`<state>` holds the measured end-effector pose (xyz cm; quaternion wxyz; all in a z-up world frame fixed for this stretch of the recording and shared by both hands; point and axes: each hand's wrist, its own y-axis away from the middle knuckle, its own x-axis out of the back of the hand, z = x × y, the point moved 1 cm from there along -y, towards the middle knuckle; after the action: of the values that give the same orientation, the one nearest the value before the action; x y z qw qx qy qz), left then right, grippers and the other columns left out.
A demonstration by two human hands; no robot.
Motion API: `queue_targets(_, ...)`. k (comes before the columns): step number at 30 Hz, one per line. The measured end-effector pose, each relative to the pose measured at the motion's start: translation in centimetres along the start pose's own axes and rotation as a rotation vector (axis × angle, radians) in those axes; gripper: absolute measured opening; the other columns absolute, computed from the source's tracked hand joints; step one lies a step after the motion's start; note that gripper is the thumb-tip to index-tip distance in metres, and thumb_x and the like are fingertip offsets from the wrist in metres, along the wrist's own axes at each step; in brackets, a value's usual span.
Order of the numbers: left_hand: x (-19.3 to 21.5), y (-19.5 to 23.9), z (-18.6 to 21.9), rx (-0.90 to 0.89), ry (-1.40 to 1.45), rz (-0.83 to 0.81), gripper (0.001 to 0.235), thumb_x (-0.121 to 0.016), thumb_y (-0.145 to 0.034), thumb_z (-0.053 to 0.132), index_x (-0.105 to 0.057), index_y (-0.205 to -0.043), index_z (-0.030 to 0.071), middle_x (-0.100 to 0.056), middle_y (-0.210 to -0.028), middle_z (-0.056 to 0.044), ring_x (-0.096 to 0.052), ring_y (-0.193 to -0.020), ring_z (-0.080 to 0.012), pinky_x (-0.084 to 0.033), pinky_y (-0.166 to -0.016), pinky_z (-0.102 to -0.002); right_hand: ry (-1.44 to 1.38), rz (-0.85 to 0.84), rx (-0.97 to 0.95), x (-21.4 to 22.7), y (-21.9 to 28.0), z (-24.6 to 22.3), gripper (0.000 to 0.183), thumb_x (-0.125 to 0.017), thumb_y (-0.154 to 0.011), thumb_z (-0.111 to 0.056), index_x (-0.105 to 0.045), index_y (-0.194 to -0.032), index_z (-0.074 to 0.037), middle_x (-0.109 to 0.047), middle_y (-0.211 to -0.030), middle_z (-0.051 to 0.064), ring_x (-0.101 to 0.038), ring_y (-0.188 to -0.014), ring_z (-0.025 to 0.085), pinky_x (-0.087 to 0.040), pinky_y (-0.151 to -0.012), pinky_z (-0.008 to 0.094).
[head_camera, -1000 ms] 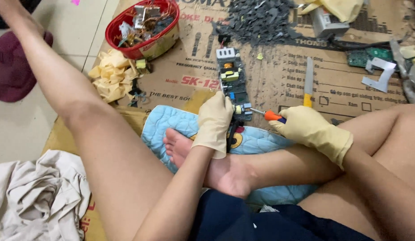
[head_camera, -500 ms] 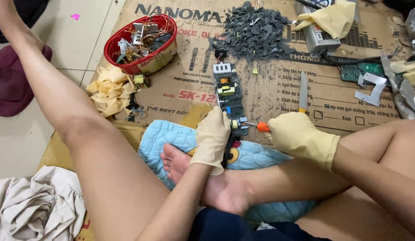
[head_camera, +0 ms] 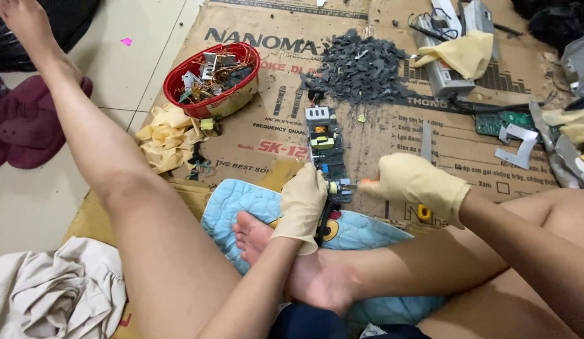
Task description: The person sits on the floor and uses a screwdriver to remove screws from a small electronic component. They then use a knife to scrape or pry at the component's casing while holding it with gloved hands.
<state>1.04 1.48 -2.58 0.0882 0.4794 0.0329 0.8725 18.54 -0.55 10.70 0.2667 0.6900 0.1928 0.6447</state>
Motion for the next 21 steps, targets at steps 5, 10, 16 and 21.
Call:
queue_targets(5,0.0,-0.1,-0.1,0.014,0.015,0.003,0.03,-0.042,-0.098,0.042,-0.055,-0.09,0.016,-0.071,-0.087,-0.013,-0.075,-0.089,-0.0357,-0.06,-0.082,-0.05,-0.016,-0.007,-0.035,1.0,-1.9,-0.6,0.052,-0.052,-0.099,-0.046,-0.076,-0.1,-0.001,-0.076,-0.086,0.017,-0.075,-0.085,0.029,-0.06,-0.081,0.043)
queue_targets(10,1.0,0.1,0.6,0.02,0.032,-0.013,0.03,-0.042,-0.098,0.04,-0.055,-0.09,0.015,-0.071,-0.088,-0.014,-0.075,-0.09,-0.0373,-0.06,-0.083,-0.051,-0.207,-0.034,-0.136,-1.5,-0.7,-1.8,0.042,-0.054,-0.099,-0.042,-0.078,-0.089,-0.009,-0.075,-0.078,0.009,-0.076,-0.081,0.025,-0.059,-0.076,0.044)
queue_targets(16,1.1,0.1,1.0,0.025,0.018,-0.035,0.031,-0.042,-0.099,0.039,-0.055,-0.088,0.013,-0.071,-0.084,-0.017,-0.074,-0.088,-0.0399,-0.059,-0.082,-0.052,-0.156,0.086,-0.22,-7.4,-0.3,-5.4,0.04,-0.042,-0.103,-0.03,-0.075,-0.103,-0.007,-0.078,-0.092,0.011,-0.075,-0.1,0.033,-0.06,-0.081,0.051)
queue_targets(21,0.9,0.1,0.3,0.004,0.043,0.009,0.03,-0.042,-0.098,0.039,-0.054,-0.087,0.014,-0.071,-0.081,-0.016,-0.075,-0.087,-0.0386,-0.06,-0.08,-0.051,-0.166,0.14,-0.227,-10.0,0.0,-5.6,0.046,-0.041,-0.103,-0.038,-0.075,-0.103,-0.007,-0.078,-0.093,0.014,-0.076,-0.101,0.033,-0.06,-0.083,0.052)
